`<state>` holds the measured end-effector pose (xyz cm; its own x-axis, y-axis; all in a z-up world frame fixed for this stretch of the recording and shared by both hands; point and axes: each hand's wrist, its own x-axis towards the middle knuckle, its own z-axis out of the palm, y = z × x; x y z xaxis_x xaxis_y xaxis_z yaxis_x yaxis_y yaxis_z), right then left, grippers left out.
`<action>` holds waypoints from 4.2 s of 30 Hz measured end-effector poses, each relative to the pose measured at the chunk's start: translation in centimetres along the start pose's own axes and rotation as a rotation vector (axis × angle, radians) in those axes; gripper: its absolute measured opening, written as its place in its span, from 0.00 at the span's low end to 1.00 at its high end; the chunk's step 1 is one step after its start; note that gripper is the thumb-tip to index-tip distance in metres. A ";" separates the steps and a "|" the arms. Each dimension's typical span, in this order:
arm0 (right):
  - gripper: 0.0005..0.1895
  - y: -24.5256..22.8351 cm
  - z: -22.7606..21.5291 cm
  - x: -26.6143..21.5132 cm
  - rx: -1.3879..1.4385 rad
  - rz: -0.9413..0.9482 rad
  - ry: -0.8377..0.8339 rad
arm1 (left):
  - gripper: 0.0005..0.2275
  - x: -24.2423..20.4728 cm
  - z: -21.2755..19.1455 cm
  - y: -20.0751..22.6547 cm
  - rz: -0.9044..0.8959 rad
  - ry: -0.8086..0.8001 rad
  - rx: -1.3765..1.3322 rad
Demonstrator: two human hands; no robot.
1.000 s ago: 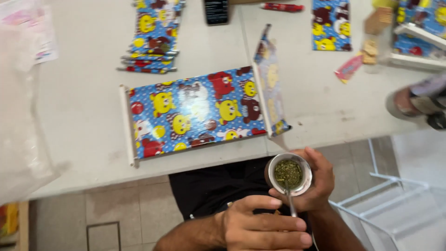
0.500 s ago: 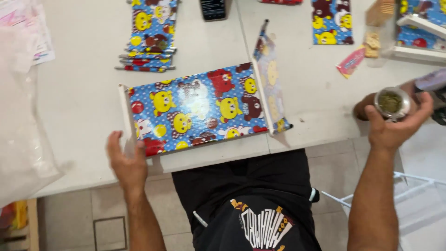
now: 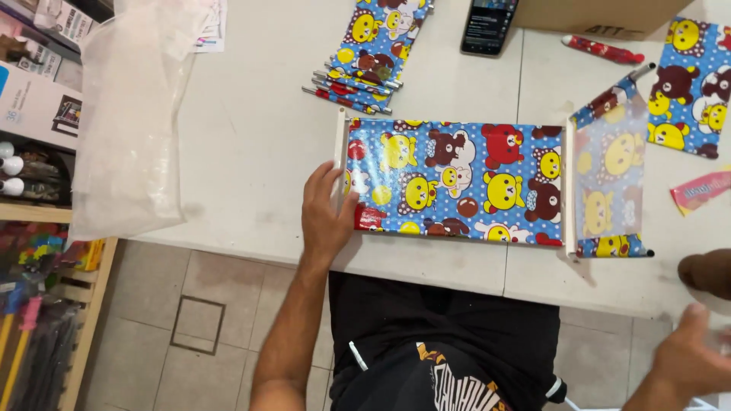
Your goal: The person assembles a small fabric storage box by inserting metal rods into the edges of a patterned fabric panel, then attaching white plastic side pieces to form a box shape. The person repeatedly adjusts the frame and checks the fit of the components.
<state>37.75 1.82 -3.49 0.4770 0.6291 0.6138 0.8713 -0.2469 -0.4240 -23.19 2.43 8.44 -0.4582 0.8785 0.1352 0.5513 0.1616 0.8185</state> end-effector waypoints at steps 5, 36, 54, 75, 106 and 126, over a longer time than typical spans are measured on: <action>0.18 -12.8 -0.4 -5.8 0.467 -0.263 -0.272 | 0.08 13.9 4.1 0.3 0.394 -0.012 0.185; 0.09 -21.8 1.0 -7.3 0.602 -0.507 -0.521 | 0.07 23.0 -4.8 14.4 0.866 0.085 0.380; 0.41 -46.9 1.8 1.3 1.338 -0.189 -1.021 | 0.26 8.7 -16.2 11.3 0.328 -0.150 0.038; 0.24 -63.4 12.0 -1.2 1.140 -0.968 -0.823 | 0.15 0.9 -9.3 -0.7 0.336 0.562 -0.222; 0.25 -62.0 15.6 -2.7 1.157 -1.135 -0.727 | 0.15 -0.3 -6.3 -1.4 0.283 0.496 -0.204; 0.24 -60.9 15.9 -3.3 1.077 -1.234 -0.646 | 0.19 -3.1 -2.5 -3.0 0.500 0.396 -0.026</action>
<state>-18.72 26.55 9.72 -0.6924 0.2869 0.6620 0.0716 0.9403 -0.3327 -25.21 -1.90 6.95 -0.3751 0.6116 0.6966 0.7505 -0.2407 0.6154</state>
